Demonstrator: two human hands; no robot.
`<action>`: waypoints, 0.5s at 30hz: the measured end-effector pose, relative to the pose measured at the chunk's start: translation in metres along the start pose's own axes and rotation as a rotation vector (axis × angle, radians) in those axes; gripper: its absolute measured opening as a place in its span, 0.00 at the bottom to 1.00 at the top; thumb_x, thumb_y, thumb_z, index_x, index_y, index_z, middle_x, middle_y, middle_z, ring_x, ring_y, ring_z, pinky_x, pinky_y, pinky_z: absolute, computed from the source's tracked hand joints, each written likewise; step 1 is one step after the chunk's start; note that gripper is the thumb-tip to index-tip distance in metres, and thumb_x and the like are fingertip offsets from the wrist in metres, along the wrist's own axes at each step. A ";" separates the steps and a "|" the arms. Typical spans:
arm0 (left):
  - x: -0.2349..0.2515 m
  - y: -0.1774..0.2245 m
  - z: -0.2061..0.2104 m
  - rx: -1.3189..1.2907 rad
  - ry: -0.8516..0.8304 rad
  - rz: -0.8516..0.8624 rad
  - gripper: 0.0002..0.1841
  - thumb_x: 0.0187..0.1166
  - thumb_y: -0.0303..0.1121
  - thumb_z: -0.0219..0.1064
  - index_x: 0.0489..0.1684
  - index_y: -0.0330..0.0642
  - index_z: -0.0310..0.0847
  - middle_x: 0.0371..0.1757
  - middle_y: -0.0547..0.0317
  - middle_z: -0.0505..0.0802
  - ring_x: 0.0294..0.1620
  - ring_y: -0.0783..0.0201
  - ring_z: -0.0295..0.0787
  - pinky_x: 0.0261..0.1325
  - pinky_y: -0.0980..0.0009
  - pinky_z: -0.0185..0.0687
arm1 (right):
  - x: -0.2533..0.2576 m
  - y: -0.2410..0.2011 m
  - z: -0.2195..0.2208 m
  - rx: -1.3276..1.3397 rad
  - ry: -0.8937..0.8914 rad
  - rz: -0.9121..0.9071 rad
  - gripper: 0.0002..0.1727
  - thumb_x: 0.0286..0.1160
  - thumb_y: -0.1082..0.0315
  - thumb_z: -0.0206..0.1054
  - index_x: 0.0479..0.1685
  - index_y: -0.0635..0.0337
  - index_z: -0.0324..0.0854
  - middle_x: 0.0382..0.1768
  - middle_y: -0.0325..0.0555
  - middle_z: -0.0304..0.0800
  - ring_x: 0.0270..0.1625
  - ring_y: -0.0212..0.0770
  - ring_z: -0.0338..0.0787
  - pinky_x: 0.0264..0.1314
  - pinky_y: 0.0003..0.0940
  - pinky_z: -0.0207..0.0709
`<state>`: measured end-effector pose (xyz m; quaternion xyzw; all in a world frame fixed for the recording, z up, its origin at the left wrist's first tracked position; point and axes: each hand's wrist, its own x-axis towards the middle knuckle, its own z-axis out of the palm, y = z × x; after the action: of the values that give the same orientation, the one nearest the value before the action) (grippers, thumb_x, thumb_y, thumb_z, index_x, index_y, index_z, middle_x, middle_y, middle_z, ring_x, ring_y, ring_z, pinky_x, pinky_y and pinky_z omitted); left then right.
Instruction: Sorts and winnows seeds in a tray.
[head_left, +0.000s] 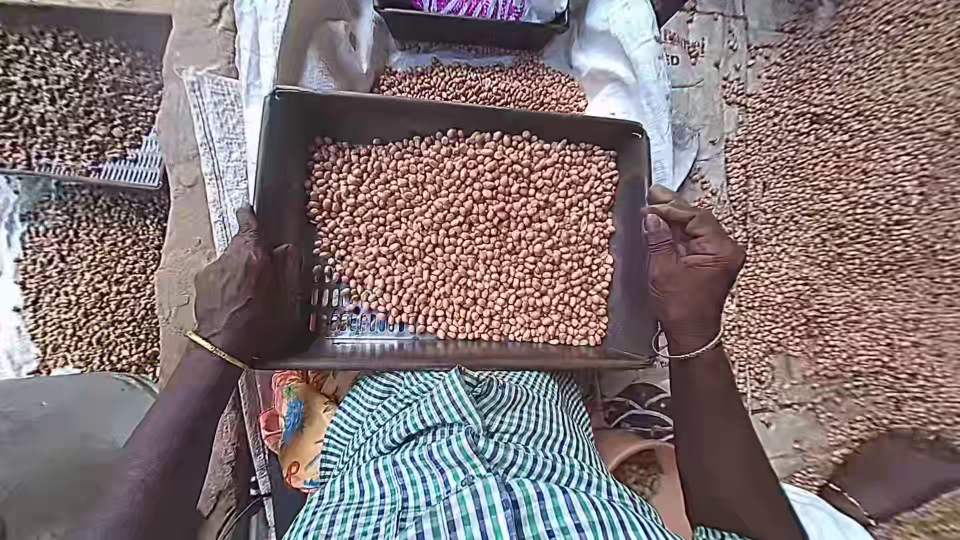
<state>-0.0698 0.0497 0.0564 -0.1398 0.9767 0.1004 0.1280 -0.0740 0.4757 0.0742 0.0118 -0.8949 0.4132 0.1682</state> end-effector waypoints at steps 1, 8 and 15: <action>-0.002 0.001 0.000 0.014 0.002 -0.004 0.33 0.95 0.41 0.50 0.91 0.28 0.44 0.60 0.15 0.83 0.56 0.15 0.83 0.54 0.22 0.73 | 0.004 -0.011 0.012 0.131 -0.023 -0.057 0.10 0.82 0.74 0.63 0.52 0.74 0.83 0.64 0.52 0.89 0.70 0.28 0.86 0.74 0.22 0.78; -0.006 -0.001 0.002 -0.032 0.036 0.047 0.32 0.96 0.39 0.45 0.92 0.27 0.43 0.59 0.17 0.85 0.54 0.18 0.86 0.53 0.25 0.75 | 0.054 -0.008 0.044 0.337 0.025 0.037 0.07 0.84 0.71 0.59 0.36 0.49 0.76 0.33 0.25 0.95 0.40 0.24 0.95 0.53 0.27 0.90; 0.000 -0.003 0.006 -0.071 0.057 0.075 0.31 0.95 0.37 0.47 0.91 0.28 0.46 0.56 0.20 0.86 0.48 0.21 0.88 0.48 0.29 0.78 | 0.050 -0.061 0.126 0.098 -0.470 -0.233 0.14 0.83 0.76 0.60 0.56 0.75 0.87 0.60 0.63 0.92 0.66 0.46 0.92 0.74 0.34 0.78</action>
<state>-0.0676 0.0486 0.0499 -0.1103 0.9803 0.1358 0.0914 -0.1479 0.3479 0.0589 0.2184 -0.8809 0.4199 0.0012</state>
